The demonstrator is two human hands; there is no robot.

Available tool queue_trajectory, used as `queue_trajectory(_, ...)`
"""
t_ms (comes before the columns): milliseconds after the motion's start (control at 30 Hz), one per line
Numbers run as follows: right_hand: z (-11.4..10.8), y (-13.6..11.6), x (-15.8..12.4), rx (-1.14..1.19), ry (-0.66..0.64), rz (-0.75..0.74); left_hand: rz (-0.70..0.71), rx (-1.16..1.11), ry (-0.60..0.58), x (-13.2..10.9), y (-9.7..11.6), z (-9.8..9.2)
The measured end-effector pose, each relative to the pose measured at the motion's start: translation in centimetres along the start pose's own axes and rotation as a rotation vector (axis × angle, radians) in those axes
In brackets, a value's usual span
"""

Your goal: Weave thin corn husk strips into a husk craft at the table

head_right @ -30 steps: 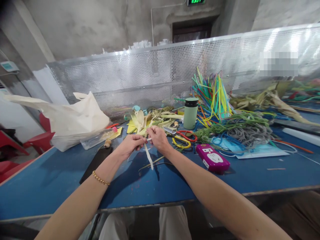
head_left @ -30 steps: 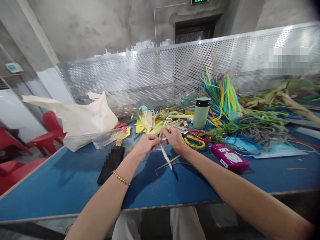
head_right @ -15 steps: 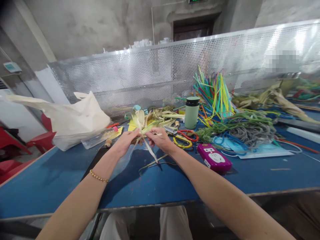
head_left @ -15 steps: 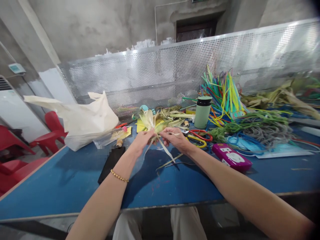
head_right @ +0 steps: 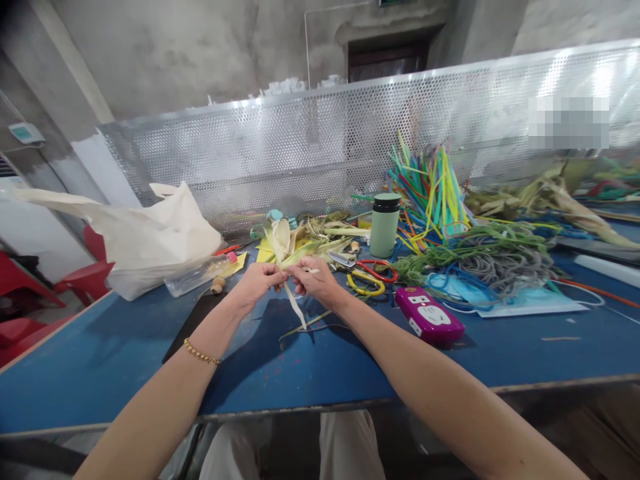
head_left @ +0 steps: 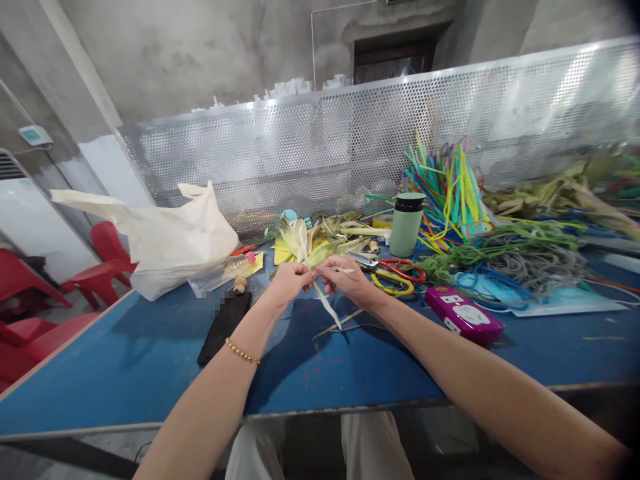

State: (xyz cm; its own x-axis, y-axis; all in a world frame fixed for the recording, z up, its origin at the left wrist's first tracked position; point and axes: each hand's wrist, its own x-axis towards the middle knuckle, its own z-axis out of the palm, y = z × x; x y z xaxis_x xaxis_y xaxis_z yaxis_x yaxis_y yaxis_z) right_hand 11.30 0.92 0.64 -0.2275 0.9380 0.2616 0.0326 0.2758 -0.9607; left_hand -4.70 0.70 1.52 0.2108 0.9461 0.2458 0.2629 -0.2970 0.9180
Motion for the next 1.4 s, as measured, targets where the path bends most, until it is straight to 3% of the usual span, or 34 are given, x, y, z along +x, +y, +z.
queue_trajectory(133,-0.3,0.0,-0.1,-0.020,-0.025,-0.005,-0.014,-0.033,-0.022,-0.2,0.2,-0.1)
queue_trajectory(333,-1.4,-0.3,0.0,-0.097,-0.125,-0.126,-0.072,-0.189,-0.214,-0.7,0.6,-1.1)
queue_trajectory(467,-2.0,-0.8,0.4,-0.176,-0.140,-0.173,-0.148,-0.213,-0.119,-0.5,0.5,-1.2)
queue_trajectory(533,-2.5,-1.1,0.9,-0.201,-0.044,-0.172,-0.195,-0.330,-0.063,-0.4,0.4,-1.1)
queue_trajectory(633,-3.6,-1.8,1.3,-0.304,0.307,-0.245,-0.258,-0.517,0.025,-0.2,0.4,-0.7)
queue_trajectory(700,-4.2,-2.4,1.1,-0.450,0.577,-0.412,-0.275,-0.561,0.089,-0.1,0.5,-0.5)
queue_trajectory(767,-4.0,-2.9,0.4,-0.641,0.671,-0.626,-0.291,-0.561,0.123,-0.1,0.5,-0.3)
queue_trajectory(800,-3.7,-3.1,-0.1,-0.730,0.616,-0.703,-0.297,-0.562,0.125,-0.1,0.5,-0.2)
queue_trajectory(867,-2.5,-2.9,-1.0,-0.846,0.324,-0.778,-0.287,-0.579,0.111,-0.2,0.6,0.0)
queue_trajectory(900,-1.8,-2.7,-1.3,-0.878,0.155,-0.775,-0.268,-0.594,0.106,-0.3,0.6,0.1)
queue_trajectory(967,-0.4,-2.0,-1.7,-0.888,0.038,-0.689,-0.224,-0.618,0.114,-0.3,0.5,0.4)
queue_trajectory(1067,0.8,-1.1,-1.7,-0.922,0.000,-0.537,-0.178,-0.624,0.128,-0.2,0.2,0.8)
queue_trajectory(1200,0.8,-0.8,-1.4,-0.891,-0.024,-0.462,-0.139,-0.597,0.094,-0.1,-0.1,0.9)
queue_trajectory(1400,-1.3,-1.8,-0.1,-0.751,0.236,-0.525,-0.061,-0.191,0.051,-0.6,0.2,1.1)
